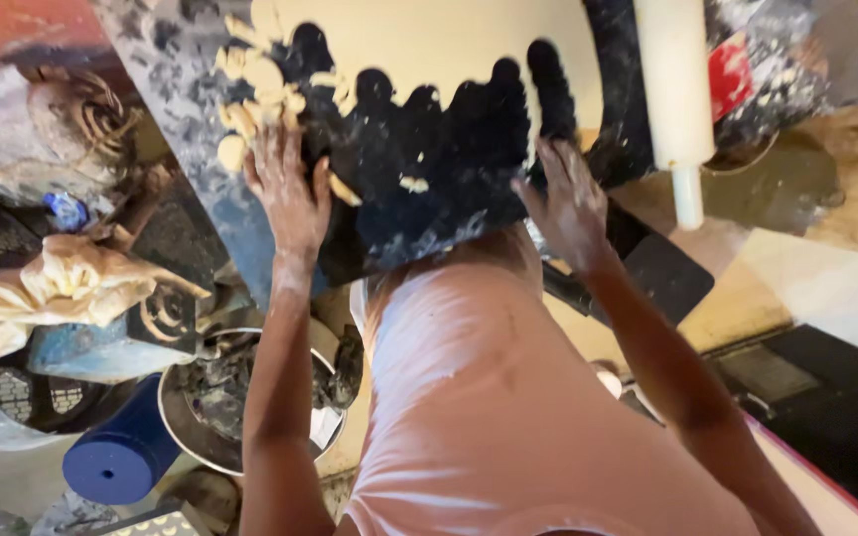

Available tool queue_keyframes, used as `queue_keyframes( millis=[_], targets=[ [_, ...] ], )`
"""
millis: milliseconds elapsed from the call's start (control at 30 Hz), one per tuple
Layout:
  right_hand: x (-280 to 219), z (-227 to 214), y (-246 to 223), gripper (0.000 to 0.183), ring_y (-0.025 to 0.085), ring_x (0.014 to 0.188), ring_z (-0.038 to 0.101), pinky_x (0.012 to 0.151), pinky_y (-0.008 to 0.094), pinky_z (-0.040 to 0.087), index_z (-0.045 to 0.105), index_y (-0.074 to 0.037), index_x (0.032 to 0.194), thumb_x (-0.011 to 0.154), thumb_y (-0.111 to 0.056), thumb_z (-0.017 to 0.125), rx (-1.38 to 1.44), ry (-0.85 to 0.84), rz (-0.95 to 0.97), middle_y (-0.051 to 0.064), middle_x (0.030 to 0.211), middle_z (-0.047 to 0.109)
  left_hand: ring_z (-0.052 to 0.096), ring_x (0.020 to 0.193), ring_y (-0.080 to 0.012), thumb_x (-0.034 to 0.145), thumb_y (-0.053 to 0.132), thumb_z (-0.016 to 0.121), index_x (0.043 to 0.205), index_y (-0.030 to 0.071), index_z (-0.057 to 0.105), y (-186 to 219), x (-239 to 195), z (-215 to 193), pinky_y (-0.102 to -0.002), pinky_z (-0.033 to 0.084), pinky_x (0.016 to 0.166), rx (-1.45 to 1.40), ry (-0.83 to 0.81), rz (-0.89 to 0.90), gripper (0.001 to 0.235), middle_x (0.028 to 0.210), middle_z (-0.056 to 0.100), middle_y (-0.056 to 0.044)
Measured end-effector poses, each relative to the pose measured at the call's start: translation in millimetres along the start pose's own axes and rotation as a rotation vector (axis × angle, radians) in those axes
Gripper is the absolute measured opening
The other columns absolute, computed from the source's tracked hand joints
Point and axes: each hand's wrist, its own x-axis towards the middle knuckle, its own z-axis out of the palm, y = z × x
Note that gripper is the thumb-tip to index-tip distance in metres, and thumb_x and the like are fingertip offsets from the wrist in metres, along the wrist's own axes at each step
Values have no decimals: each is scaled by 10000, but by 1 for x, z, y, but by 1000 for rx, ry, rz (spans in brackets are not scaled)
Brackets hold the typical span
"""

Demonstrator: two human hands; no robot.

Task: The person uses a rolling pin to flatten dough on a black work surface, then uses a small cylindrical cutter to cut crescent-shaped pieces. The cut pieces are arranged in rows on the surface and transferred to a metal tray with indentations.

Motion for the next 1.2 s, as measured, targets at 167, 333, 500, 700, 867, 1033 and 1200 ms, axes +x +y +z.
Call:
queue_keyframes(
  millis=[167,333,500,700,867,1033,1200],
  targets=[
    [8,21,-5,221,375,1127,661,950,472,565,701,-66,1270,1077,-166,662,-10,129,19,153,1215,677,249,1557,-347,1060,349,687,1524,54,480,-10,-3,3,-584,89,1244,27,-10,16,587,1633,389,-173],
    [-8,30,15,195,420,1042,643,919,524,535,707,-4,1151,1026,-153,694,-39,103,129,202,1097,691,281,1562,-324,1053,300,693,1472,84,546,1,1,11,-587,101,1249,-2,48,80,494,1613,445,-128],
    [-10,52,17,129,382,1042,699,918,459,578,725,14,1118,1068,-65,636,204,214,31,207,1115,724,342,1536,-307,1028,251,704,1414,87,595,8,1,24,-583,165,1263,-79,-34,195,434,1538,520,-123],
    [11,69,-21,137,281,973,753,776,327,600,732,23,1139,1056,-69,674,409,121,-17,184,1109,736,363,1516,-319,1014,224,704,1398,97,597,26,-8,30,-579,175,1242,-152,-73,225,418,1511,533,-129],
    [25,57,-76,134,268,940,736,810,375,589,759,16,1063,966,-75,740,478,61,-70,164,1028,753,388,1509,-318,988,224,738,1426,86,570,29,-25,5,-560,223,1242,-193,-50,205,489,1518,531,-125],
    [48,55,-123,116,289,1001,737,883,382,598,727,0,1043,963,-83,733,616,-82,-311,151,1060,752,469,1421,-274,943,203,773,1544,14,356,44,-30,-13,-410,388,1152,-949,-190,-45,755,1555,446,-156],
    [61,46,-143,234,320,1038,717,831,352,614,686,43,1154,951,-73,700,803,-245,-303,188,1153,710,589,1221,-188,960,132,769,1489,19,525,59,-22,-10,-293,493,969,-967,-71,-144,594,1418,574,-111]
  ],
)
